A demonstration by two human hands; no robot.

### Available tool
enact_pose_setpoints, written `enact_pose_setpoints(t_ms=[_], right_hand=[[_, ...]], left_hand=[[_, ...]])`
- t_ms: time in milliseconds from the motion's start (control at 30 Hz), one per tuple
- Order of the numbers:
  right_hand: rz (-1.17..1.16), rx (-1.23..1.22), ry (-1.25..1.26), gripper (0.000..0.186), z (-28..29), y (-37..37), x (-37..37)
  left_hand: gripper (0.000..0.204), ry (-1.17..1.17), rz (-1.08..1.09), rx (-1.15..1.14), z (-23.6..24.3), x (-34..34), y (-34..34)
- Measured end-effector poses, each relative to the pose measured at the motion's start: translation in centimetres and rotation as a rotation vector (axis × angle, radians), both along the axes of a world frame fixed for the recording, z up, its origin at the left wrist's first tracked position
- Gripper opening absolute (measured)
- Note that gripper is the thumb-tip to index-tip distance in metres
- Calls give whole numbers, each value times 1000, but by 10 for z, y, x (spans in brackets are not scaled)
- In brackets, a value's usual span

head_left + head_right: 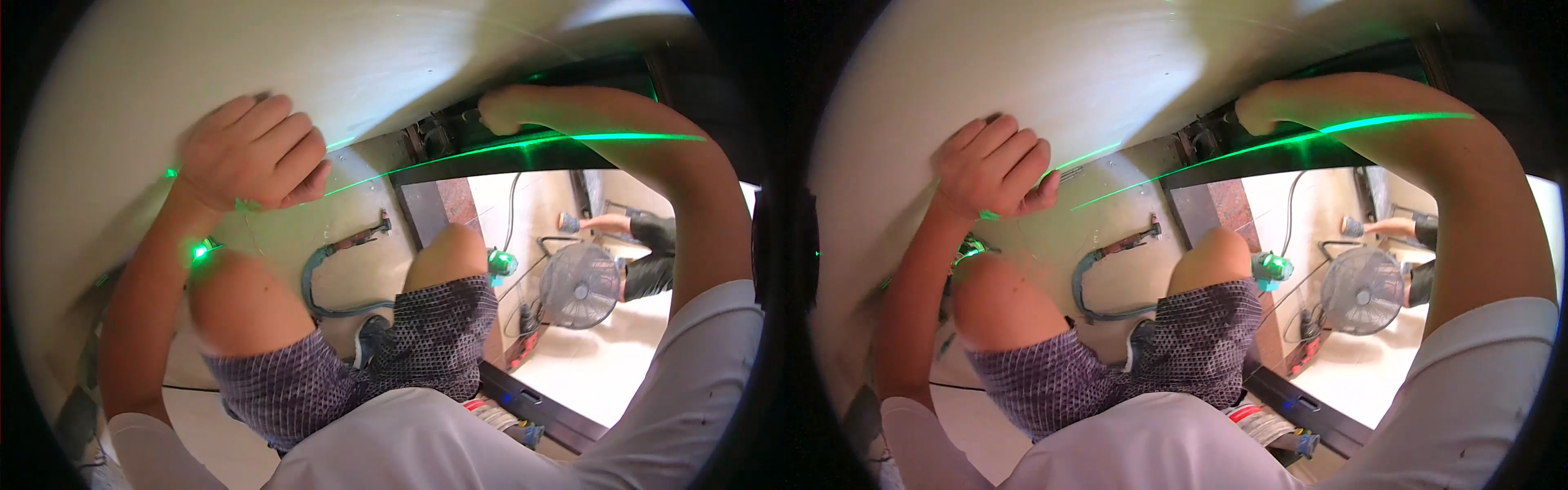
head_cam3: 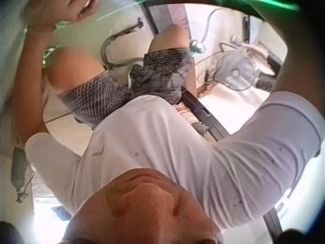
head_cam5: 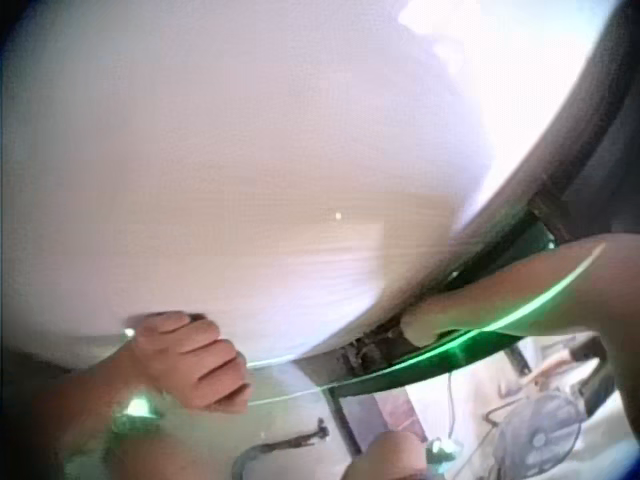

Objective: The person installs a door frame component by using a screwdriver to tighten screws and a hammer to tap it into place, checking alignment with a green laser level.

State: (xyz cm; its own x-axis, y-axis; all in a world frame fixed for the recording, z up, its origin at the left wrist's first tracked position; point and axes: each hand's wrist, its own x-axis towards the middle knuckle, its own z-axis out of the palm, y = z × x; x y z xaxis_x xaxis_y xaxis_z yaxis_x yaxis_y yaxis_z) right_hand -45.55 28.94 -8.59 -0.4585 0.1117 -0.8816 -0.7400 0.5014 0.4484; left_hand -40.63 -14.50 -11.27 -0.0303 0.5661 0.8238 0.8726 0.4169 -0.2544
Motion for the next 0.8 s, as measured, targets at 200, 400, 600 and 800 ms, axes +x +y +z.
enact_pose_setpoints(t_ms=[200, 400, 600, 800], right_hand=[[-91, -122, 140, 45, 55, 6, 0], [-99, -115, 169, 47, 66, 39, -5], [-106, -118, 140, 46, 82, 43, -2], [8, -189, 144, 48, 85, 73, 4]], left_hand=[[21, 34, -33, -7, 32, 1, -1], [23, 39, 6, -89, 45, 10, 2], [23, 43, 31, -99, 55, 13, 12], [24, 52, 45, -82, 54, 12, 24]])
